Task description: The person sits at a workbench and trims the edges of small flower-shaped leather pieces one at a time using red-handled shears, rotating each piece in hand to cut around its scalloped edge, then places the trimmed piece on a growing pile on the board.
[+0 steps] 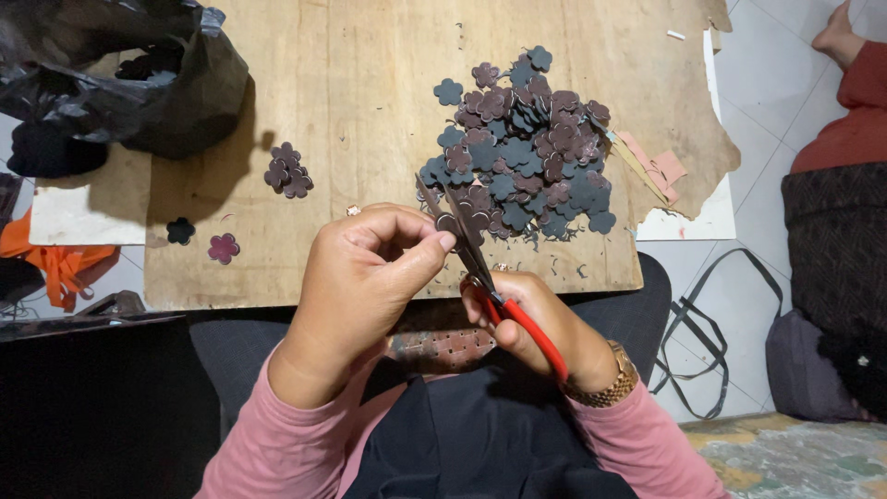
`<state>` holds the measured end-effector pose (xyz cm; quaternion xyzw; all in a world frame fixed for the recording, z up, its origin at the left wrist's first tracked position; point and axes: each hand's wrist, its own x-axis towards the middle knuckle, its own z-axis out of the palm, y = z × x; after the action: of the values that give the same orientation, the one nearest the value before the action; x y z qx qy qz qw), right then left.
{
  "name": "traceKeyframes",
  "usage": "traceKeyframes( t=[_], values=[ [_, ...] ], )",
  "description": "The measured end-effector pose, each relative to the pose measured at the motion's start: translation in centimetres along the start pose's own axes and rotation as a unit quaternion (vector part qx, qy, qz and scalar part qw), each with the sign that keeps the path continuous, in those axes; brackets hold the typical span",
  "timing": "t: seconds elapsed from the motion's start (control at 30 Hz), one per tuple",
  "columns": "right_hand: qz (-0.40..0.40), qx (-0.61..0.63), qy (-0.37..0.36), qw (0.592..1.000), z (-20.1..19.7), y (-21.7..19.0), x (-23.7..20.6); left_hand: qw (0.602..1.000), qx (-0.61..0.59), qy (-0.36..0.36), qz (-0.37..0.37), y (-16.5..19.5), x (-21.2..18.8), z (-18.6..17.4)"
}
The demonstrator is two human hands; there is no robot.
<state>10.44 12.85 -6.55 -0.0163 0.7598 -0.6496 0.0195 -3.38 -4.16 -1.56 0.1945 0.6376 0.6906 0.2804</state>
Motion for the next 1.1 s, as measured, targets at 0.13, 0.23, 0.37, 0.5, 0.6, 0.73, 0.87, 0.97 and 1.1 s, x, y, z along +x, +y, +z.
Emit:
traceKeyframes(
  t=[0.13,0.23,0.37,0.5,0.6,0.73,0.87,0.97,1.1],
  values=[
    [0.012,-0.001,0.012,1.000,0.2,0.2,0.1,1.000,0.006,0.006,-0.014,-0.2,0.1,-0.1],
    [0.034,-0.021,0.011,0.999,0.2,0.3,0.1,1.000,0.018,-0.008,-0.003,-0.3,0.3,-0.2],
    [-0.013,0.059,0.030,0.998,0.5,0.9,-0.1,0.999,-0.021,-0.016,0.024,-0.8,0.3,0.1],
    [-0.028,0.151,0.134,0.979,1.6,1.7,0.2,0.998,-0.064,-0.005,0.027,-1.2,0.5,0.4],
    [-0.051,0.163,0.219,0.961,1.8,1.8,0.7,0.996,-0.035,-0.017,0.076,-1.2,0.5,0.5],
    [-0.073,0.162,0.235,0.956,1.6,1.0,1.8,0.994,-0.049,-0.070,0.066,-1.0,0.3,0.8],
    [-0.018,0.055,0.272,0.960,1.6,-0.4,2.3,0.998,-0.038,-0.051,0.010,-0.9,0.4,1.2],
    [-0.013,0.043,0.257,0.965,1.8,-0.9,2.5,0.997,-0.068,-0.040,0.004,-1.1,0.4,1.3],
    [-0.037,0.060,0.262,0.962,2.2,-0.8,2.7,0.988,-0.148,-0.037,0.010,-1.8,0.7,1.3]
  ],
)
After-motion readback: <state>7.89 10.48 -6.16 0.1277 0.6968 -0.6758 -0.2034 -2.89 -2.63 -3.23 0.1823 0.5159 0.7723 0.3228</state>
